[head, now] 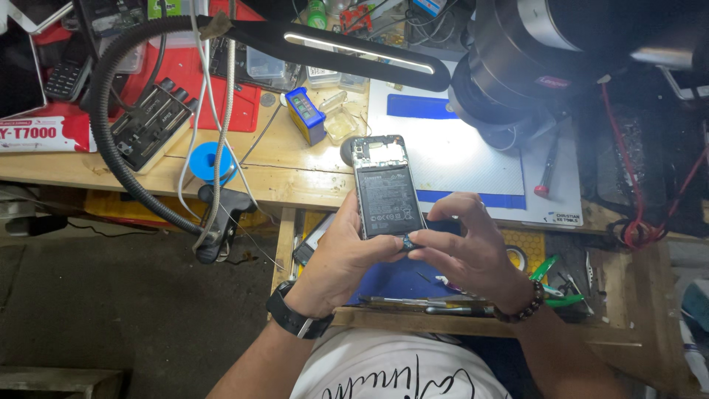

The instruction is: The person cleans components with a brush, applies adhesive, and connects a new battery and screen assembly to the internal circuitry of a mobile phone. The person then plugs in a cable to verify the device displays a charging animation on the screen.

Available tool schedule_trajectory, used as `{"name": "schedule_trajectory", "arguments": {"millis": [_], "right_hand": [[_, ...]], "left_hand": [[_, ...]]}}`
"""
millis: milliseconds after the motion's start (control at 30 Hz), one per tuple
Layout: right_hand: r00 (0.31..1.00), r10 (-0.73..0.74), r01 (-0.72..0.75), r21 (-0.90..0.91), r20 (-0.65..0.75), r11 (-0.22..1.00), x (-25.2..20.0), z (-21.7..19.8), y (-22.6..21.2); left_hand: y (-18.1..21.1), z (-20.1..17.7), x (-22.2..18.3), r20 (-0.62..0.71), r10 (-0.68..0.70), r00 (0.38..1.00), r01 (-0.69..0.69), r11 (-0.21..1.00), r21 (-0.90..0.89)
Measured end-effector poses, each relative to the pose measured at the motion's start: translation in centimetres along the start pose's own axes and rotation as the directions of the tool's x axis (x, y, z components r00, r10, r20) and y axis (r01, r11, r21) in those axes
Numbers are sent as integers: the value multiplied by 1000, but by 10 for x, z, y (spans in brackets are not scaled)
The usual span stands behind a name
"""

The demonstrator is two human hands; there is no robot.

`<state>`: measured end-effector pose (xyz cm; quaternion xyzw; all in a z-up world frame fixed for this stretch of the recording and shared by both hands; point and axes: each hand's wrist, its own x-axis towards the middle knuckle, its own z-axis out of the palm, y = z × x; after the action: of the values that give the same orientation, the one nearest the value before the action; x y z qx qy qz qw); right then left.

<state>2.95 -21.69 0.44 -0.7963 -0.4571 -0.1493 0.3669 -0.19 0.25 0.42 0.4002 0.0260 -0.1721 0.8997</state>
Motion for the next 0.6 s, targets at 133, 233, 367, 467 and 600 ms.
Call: {"name": "schedule_trajectory", "arguments": {"millis": [133,233,367,467,600], "right_hand": [[993,118,-116,74,-20,991,-2,4,1],[990,143,-140,99,-22,985,-4,6,3],[986,164,-159,119,-29,980,-6,7,6],[986,163,-158,128,-33,979,-8,8,8],[987,160,-154,153,-27,976,-9,7,11]], "left_hand": [[3,0,1,0,-10,1000,10,1000,5],[4,0,0,-13,-34,999,34,999,26],[3,1,1,-20,-46,999,46,999,13],[3,0,2,-9,-51,999,51,999,6],[3,-2,2,10,-58,998,58,998,-10]]}}
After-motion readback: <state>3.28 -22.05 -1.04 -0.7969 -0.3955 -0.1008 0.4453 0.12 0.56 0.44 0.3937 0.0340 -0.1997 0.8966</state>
